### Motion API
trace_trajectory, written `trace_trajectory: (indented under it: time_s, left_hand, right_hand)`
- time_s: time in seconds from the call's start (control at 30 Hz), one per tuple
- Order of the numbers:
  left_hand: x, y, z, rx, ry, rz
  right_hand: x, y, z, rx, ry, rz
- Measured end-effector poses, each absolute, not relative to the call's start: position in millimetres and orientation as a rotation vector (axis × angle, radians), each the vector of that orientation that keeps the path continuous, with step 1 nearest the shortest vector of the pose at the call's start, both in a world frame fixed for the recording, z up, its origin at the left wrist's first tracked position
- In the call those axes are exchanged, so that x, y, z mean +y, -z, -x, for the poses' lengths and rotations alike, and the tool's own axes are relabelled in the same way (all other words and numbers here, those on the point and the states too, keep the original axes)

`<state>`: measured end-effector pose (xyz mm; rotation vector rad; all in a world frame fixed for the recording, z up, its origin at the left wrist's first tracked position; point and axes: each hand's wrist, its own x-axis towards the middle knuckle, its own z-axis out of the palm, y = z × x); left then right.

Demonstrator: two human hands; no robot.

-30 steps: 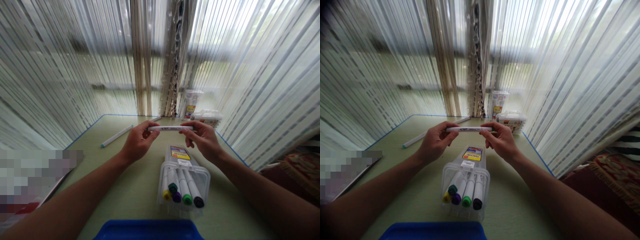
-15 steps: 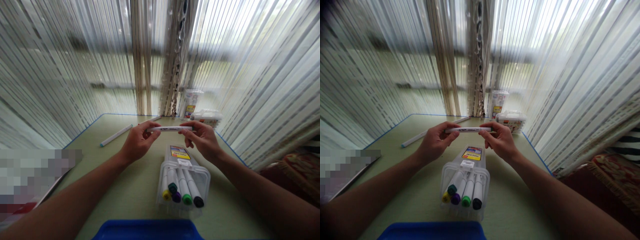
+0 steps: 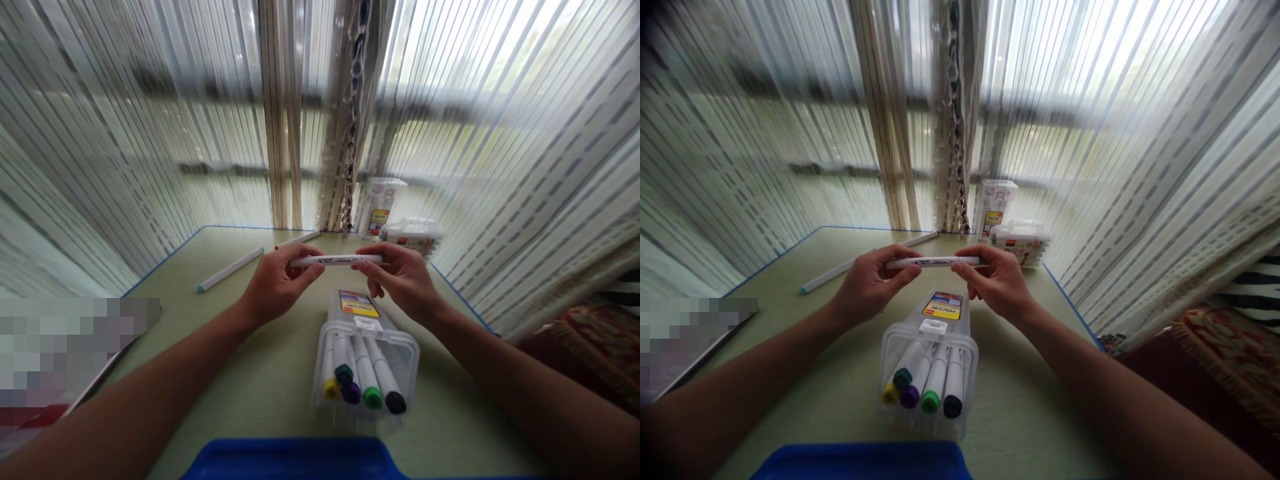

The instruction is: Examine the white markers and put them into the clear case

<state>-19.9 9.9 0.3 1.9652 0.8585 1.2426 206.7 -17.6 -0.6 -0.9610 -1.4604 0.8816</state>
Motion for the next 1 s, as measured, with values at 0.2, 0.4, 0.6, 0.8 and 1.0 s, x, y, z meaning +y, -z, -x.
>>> trace_trajectory:
  time_s: [0.2, 0.4, 0.6, 0.8, 1.0]
  left_hand:
    - [10.4, 0.2, 20.3, 0.862, -1.226, -1.981]
    - [11.4, 1.7, 19.3, 0.856, -1.243, -1.948]
    - [12.2, 2.2, 19.4, 0.845, -1.245, -1.931]
    - [11.4, 1.3, 19.6, 0.83, -1.234, -1.877]
    - [13.8, 1.6, 20.9, 0.854, -1.275, -1.812]
  right_hand:
    - [-19.2, -1.5, -206.0, -1.473, -0.875, 0.978]
    - [-18.6, -1.5, -205.4, -1.443, -0.895, 0.984]
    - [-17.4, 0.9, -206.4, -1.424, -0.893, 0.97]
    - [-16.5, 0.4, -206.8, -1.414, -0.893, 0.953]
    - [-16.2, 0.4, -207.2, -1.395, -0.884, 0.951]
